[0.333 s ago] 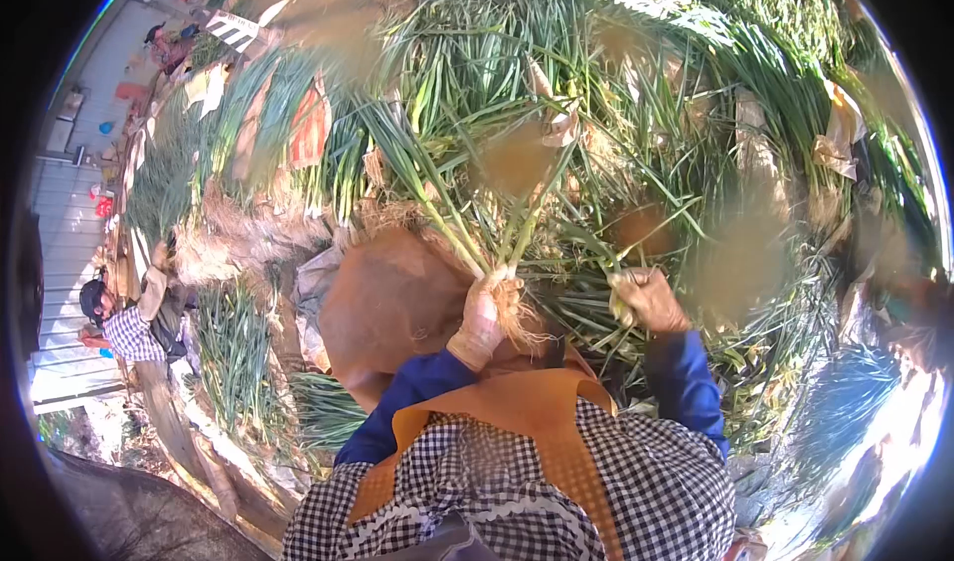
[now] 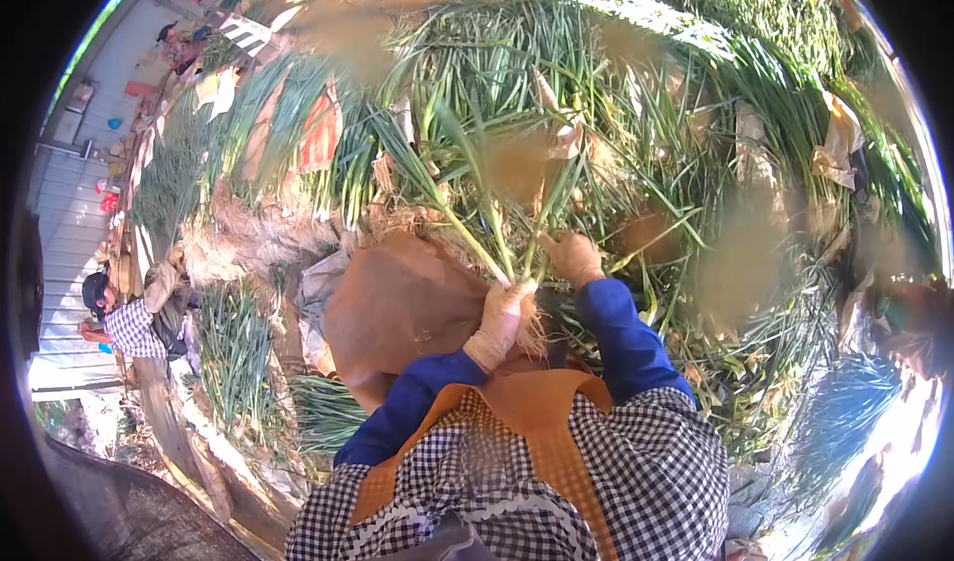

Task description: The person cleans bundles of leeks by hand, stripping away the outer layers and dirt from the roots while they are spread out on a sack on the ground.

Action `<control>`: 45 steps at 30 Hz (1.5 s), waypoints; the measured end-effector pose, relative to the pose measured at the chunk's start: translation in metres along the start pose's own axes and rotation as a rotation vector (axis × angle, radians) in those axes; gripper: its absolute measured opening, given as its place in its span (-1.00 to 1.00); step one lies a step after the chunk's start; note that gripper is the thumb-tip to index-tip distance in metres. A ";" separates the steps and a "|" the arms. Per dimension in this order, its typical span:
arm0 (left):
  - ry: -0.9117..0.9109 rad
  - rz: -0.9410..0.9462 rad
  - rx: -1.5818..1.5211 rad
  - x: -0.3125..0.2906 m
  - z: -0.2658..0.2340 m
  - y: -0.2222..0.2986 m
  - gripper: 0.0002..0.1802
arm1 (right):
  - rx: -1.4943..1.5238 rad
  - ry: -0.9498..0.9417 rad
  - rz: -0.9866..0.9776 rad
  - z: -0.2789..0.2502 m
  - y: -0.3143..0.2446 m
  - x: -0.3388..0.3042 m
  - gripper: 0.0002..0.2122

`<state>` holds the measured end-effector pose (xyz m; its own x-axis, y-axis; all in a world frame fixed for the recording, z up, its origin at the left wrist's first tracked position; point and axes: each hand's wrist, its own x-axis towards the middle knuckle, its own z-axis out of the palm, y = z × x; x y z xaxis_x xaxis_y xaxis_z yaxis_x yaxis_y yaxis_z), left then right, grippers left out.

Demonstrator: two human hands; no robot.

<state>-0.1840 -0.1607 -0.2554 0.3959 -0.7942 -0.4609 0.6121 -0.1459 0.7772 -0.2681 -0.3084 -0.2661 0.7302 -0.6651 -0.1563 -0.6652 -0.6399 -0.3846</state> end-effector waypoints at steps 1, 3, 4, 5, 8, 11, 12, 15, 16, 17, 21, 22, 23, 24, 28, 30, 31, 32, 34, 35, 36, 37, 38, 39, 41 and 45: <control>0.034 0.052 0.014 0.005 -0.006 -0.006 -0.88 | 0.078 0.045 0.123 -0.002 -0.012 -0.001 -0.81; 0.069 0.051 -0.068 0.006 -0.006 -0.010 -0.86 | 0.162 0.135 0.173 -0.013 -0.029 -0.019 -0.81; 0.068 0.001 -0.161 0.006 -0.002 -0.008 -0.85 | 0.166 0.185 0.098 -0.018 -0.033 -0.034 -0.78; 0.044 -0.031 -0.138 0.008 -0.011 -0.005 -0.88 | 0.148 0.231 -0.136 -0.018 -0.042 -0.047 -0.65; 0.083 -0.072 -0.228 0.010 -0.023 -0.010 -0.84 | 1.115 -0.584 -0.009 -0.084 -0.052 -0.109 -0.73; 0.016 -0.108 -0.270 0.014 -0.022 -0.010 -0.80 | 1.053 -0.606 0.270 -0.084 0.020 -0.127 -0.76; 0.028 -0.146 -0.241 0.012 -0.013 -0.004 -0.80 | 0.496 -0.197 -0.050 -0.042 0.068 -0.134 -0.75; -0.052 -0.170 -0.235 0.012 -0.009 0.005 -0.83 | 0.180 -0.135 0.103 -0.024 0.056 -0.089 -0.60; -0.055 -0.169 -0.235 0.010 -0.014 -0.001 -0.84 | 0.348 -0.062 0.081 -0.016 0.034 -0.080 -0.58; -0.045 -0.147 -0.243 0.010 -0.018 -0.005 -0.86 | 0.510 0.006 0.050 -0.010 0.012 -0.071 -0.55; -0.055 -0.108 -0.187 0.008 0.002 0.015 -0.89 | 0.225 0.125 0.033 -0.009 -0.032 -0.045 -0.62; 0.019 -0.166 -0.231 0.008 -0.005 0.014 -0.87 | 0.231 0.120 0.021 -0.010 -0.039 -0.045 -0.62; 0.096 -0.233 -0.278 0.006 -0.015 0.006 -0.86 | 0.320 0.061 -0.044 -0.015 -0.047 -0.051 -0.66; 0.109 -0.236 -0.281 0.008 -0.025 -0.001 -0.86 | 0.410 0.002 -0.106 -0.020 -0.055 -0.058 -0.70; -0.053 -0.178 -0.415 0.015 -0.031 -0.005 -0.85 | 0.875 -0.596 -0.672 -0.018 -0.035 -0.107 -0.76; -0.002 -0.313 -0.353 0.011 -0.028 0.007 -0.85 | 0.681 -0.679 -0.267 -0.053 -0.023 -0.102 -0.76; -0.096 -0.282 -0.384 0.015 -0.033 0.000 -0.85 | 0.450 -0.477 -0.226 -0.037 -0.002 -0.093 -0.77; -0.099 -0.285 -0.386 0.014 -0.032 -0.002 -0.85 | 0.430 -0.443 0.192 -0.035 -0.005 -0.082 -0.75; -0.047 -0.287 -0.360 0.017 -0.020 -0.003 -0.85 | 0.568 -0.232 -0.082 0.017 0.015 -0.062 -0.76; -0.065 -0.259 -0.362 0.012 -0.021 -0.005 -0.84 | 0.710 -0.151 -0.113 0.027 0.000 -0.050 -0.78; -0.075 -0.231 -0.362 0.012 -0.023 -0.005 -0.82 | 0.999 -0.238 0.095 0.031 -0.008 -0.046 -0.79; -0.081 -0.269 -0.362 0.013 -0.026 0.000 -0.83 | 1.282 -0.265 0.329 0.016 -0.032 -0.039 -0.76; -0.087 -0.306 -0.363 0.012 -0.028 0.007 -0.83 | 1.420 -0.180 0.281 0.016 -0.037 -0.037 -0.74; -0.137 -0.353 -0.372 0.015 -0.031 0.005 -0.85 | 1.465 -0.175 0.341 0.021 -0.035 -0.035 -0.75; -0.139 -0.400 -0.316 0.014 -0.035 0.000 -0.87 | 1.500 -0.173 0.360 0.013 -0.040 -0.038 -0.78; -0.174 -0.286 -0.313 0.015 -0.008 0.008 -0.84 | 0.853 0.149 0.079 0.051 0.009 -0.047 -0.81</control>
<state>-0.1674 -0.1693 -0.2592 0.0765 -0.8392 -0.5383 0.8679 -0.2097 0.4503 -0.3007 -0.2628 -0.3090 0.6189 -0.7772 -0.1134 -0.3258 -0.1226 -0.9375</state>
